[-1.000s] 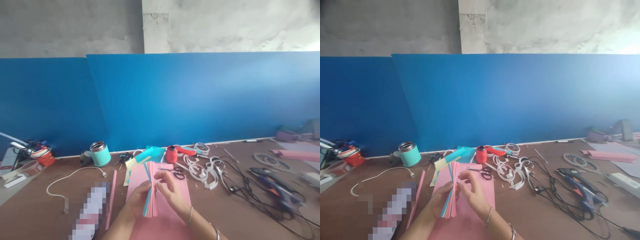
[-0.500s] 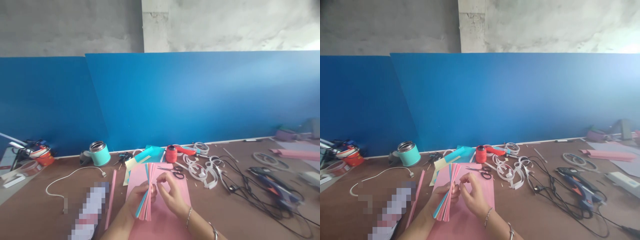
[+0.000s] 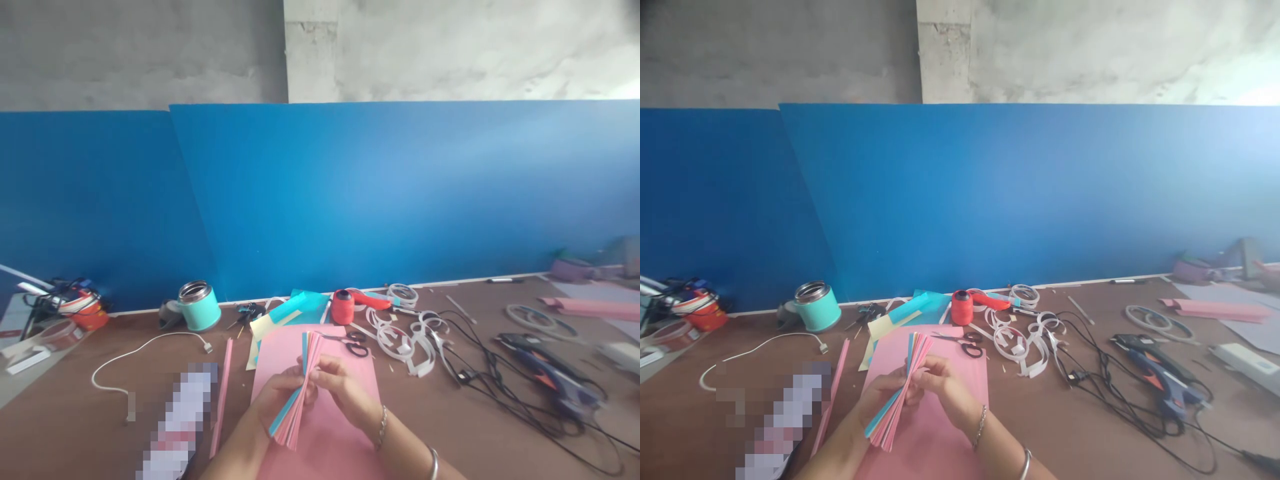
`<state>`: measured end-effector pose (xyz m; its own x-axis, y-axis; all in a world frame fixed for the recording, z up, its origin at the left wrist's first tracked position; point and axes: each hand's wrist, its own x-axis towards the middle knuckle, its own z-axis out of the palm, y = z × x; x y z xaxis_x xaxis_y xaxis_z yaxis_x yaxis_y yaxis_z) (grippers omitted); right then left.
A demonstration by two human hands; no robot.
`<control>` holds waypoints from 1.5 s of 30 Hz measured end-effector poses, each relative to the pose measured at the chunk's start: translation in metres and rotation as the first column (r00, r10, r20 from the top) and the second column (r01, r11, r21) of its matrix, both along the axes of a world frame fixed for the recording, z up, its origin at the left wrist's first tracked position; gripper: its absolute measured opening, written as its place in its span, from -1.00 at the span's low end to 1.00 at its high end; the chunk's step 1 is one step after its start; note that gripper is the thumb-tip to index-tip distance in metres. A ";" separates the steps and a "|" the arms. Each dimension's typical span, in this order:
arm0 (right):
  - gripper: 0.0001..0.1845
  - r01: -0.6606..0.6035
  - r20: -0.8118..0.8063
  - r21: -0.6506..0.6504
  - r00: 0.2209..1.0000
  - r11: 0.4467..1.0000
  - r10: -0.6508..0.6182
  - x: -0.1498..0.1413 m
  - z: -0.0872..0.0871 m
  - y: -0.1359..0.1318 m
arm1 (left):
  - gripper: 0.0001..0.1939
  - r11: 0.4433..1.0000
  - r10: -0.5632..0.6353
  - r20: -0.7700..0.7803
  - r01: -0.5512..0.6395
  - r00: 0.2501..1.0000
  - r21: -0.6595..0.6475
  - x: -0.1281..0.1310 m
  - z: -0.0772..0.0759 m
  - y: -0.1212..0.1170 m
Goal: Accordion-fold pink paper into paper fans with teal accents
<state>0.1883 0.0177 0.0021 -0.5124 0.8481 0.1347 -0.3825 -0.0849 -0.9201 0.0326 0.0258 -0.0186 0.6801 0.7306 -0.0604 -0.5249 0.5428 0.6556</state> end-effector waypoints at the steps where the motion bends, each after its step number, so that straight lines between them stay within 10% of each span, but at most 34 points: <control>1: -0.72 -0.016 -0.016 -0.020 1.000 1.000 0.015 0.000 -0.001 0.000 | -0.75 1.000 -0.010 0.001 0.010 1.000 0.001 0.000 0.000 0.000; 16: -0.56 -0.044 -0.028 -0.103 0.999 0.994 0.041 -0.001 -0.001 0.000 | -0.72 0.997 -0.071 0.005 0.071 0.997 -0.021 0.000 0.004 -0.003; 31: -0.72 0.114 0.061 -0.057 0.992 0.992 -0.111 -0.001 0.011 0.000 | -0.78 0.985 0.133 -0.115 -0.144 0.984 -0.091 0.007 0.007 -0.009; 45: -0.77 0.353 0.150 0.068 0.921 0.933 -0.359 0.004 0.005 0.011 | -0.69 0.907 0.394 -0.396 -0.282 0.829 0.312 0.017 0.030 -0.013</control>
<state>0.1925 0.0288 0.0076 -0.1947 0.9742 0.1142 -0.2312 0.0676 -0.9705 0.0499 0.0125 0.0112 0.3290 0.9397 -0.0936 -0.2718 0.1892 0.9436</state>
